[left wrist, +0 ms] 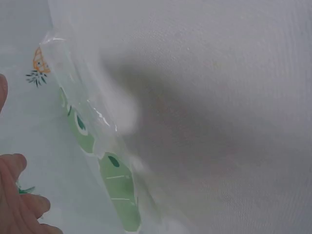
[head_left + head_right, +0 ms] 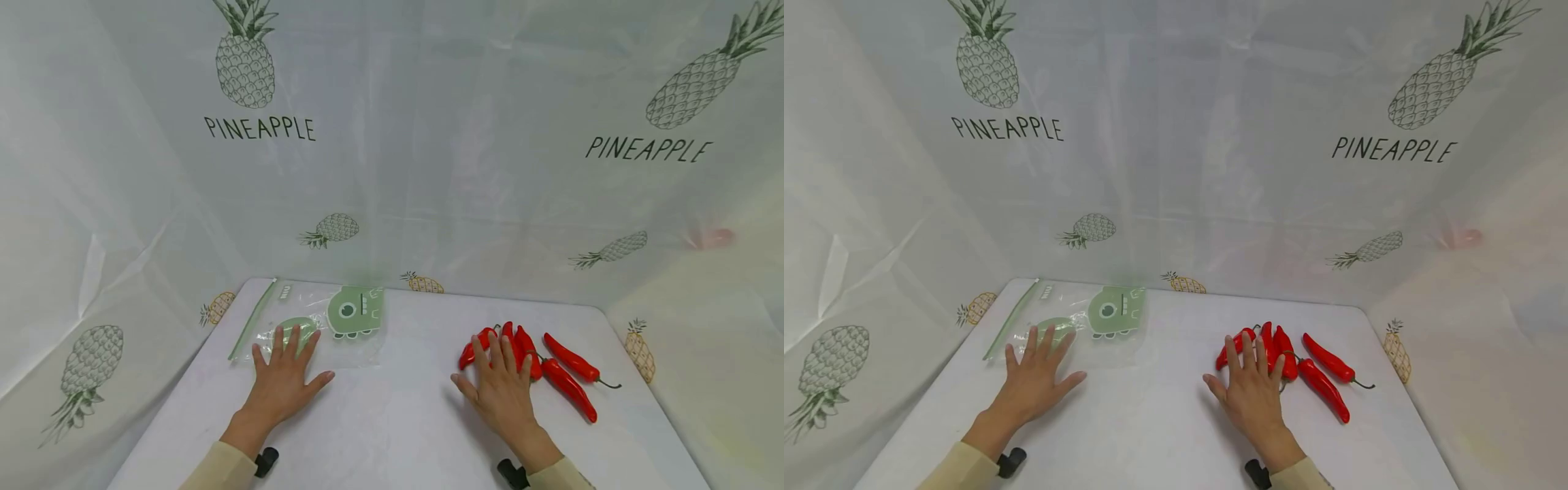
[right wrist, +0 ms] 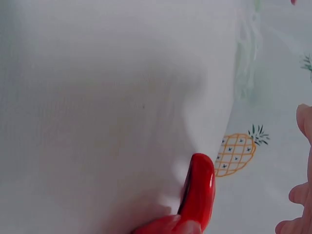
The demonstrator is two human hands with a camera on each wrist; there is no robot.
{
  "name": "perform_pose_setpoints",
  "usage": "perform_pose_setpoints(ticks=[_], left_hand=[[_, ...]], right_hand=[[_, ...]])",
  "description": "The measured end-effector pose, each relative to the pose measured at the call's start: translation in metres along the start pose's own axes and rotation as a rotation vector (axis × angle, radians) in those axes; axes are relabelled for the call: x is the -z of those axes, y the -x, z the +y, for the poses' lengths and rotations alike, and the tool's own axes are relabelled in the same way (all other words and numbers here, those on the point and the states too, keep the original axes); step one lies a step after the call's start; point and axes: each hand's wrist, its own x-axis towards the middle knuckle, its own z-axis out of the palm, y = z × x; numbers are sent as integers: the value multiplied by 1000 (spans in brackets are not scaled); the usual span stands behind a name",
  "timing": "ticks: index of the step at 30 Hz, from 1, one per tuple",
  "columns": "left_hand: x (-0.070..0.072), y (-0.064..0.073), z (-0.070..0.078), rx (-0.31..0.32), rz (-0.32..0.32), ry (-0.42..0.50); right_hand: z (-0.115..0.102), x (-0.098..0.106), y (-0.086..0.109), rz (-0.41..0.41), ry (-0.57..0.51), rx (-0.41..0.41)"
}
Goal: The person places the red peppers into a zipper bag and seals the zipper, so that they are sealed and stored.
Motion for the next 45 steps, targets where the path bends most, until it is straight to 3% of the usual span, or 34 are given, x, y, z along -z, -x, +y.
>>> perform_pose_setpoints(ticks=[10, 19, 26, 35, 39, 45], left_hand=[[0, -5, -15, 48, -1, 7], [3, -20, -26, 98, -34, 48], [-6, -34, -32, 152, -132, 83], [-17, -38, -26, 200, -252, 75], [-27, -34, -19, 183, -291, 50], [-30, -23, -5, 123, -284, 61]], right_hand=[[-24, -8, -13, -38, -13, 33], [-66, -19, -39, -118, -39, 126], [-95, -35, -49, -170, -51, 174], [-121, -54, -49, -247, -75, 223], [-126, -57, -47, -264, -57, 233], [-119, -55, -43, -260, -51, 249]])
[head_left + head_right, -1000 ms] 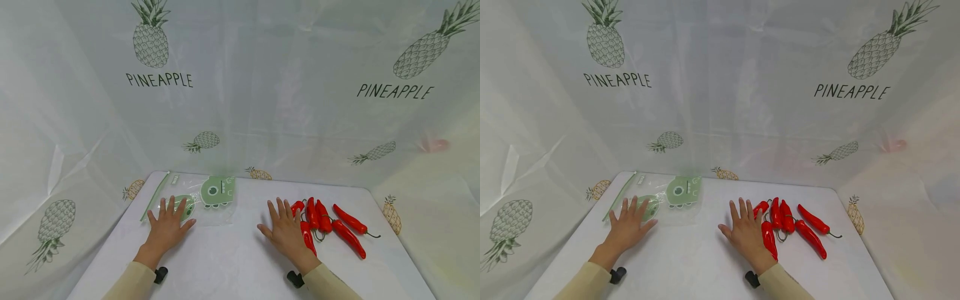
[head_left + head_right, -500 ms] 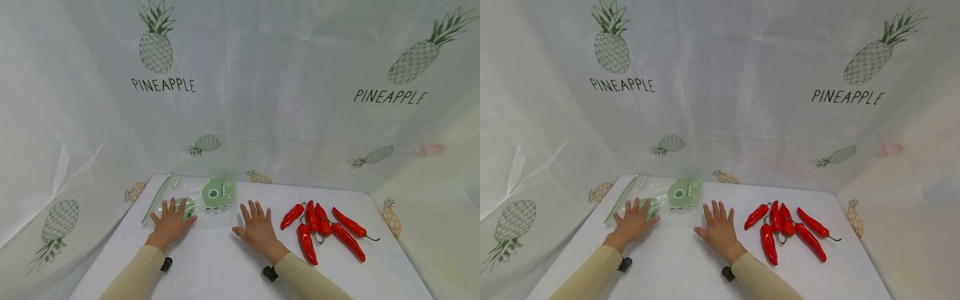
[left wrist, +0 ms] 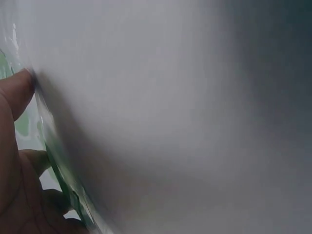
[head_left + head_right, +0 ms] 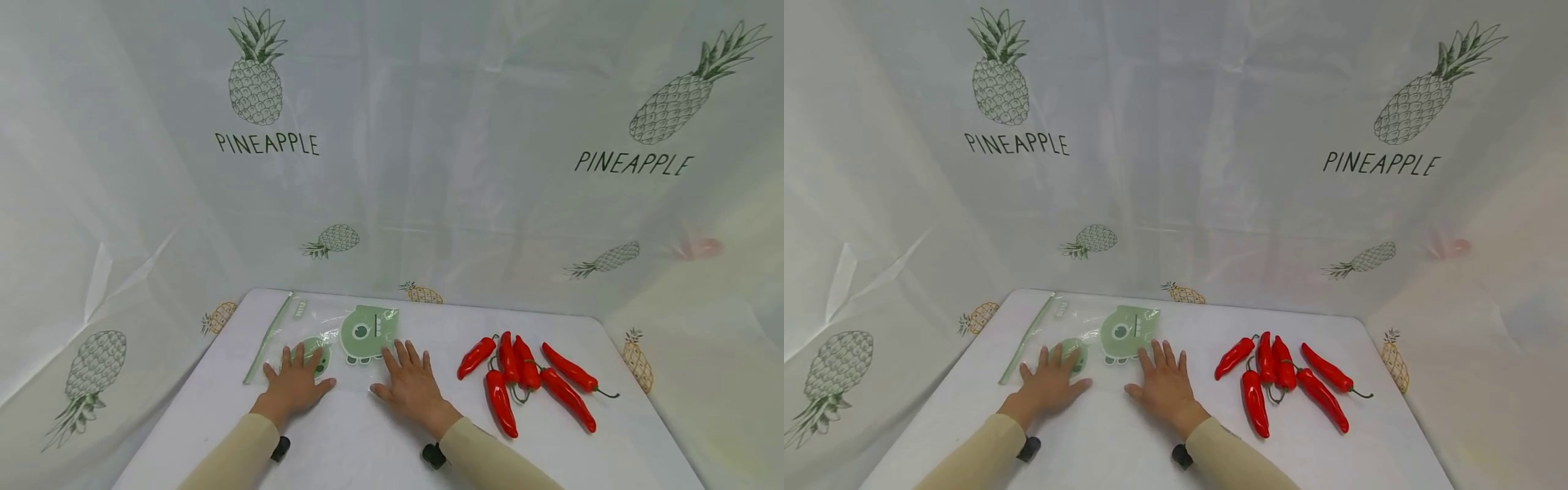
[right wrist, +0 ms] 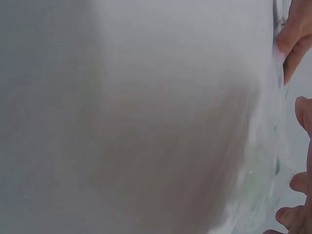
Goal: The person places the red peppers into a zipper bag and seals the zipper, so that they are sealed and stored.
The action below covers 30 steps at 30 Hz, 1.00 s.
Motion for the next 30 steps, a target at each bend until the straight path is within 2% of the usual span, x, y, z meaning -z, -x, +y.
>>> perform_pose_setpoints(ticks=[7, 14, 18, 23, 25, 30], left_hand=[[-5, 20, 11, -76, -39, 4], [-3, 23, 12, -107, -46, -34], [0, 22, 13, -109, -43, -42], [5, 21, 21, -119, -48, -15], [8, 20, 24, -130, -46, -16], [8, 15, 25, -174, -33, -12]], right_hand=[[15, 0, 18, -65, 4, 23], [16, 1, 48, -139, 64, 101], [6, 2, 68, -167, 92, 148], [-13, 3, 88, -270, 30, 177], [-21, 1, 96, -283, 21, 213], [-45, -12, 114, -203, 52, 335]])
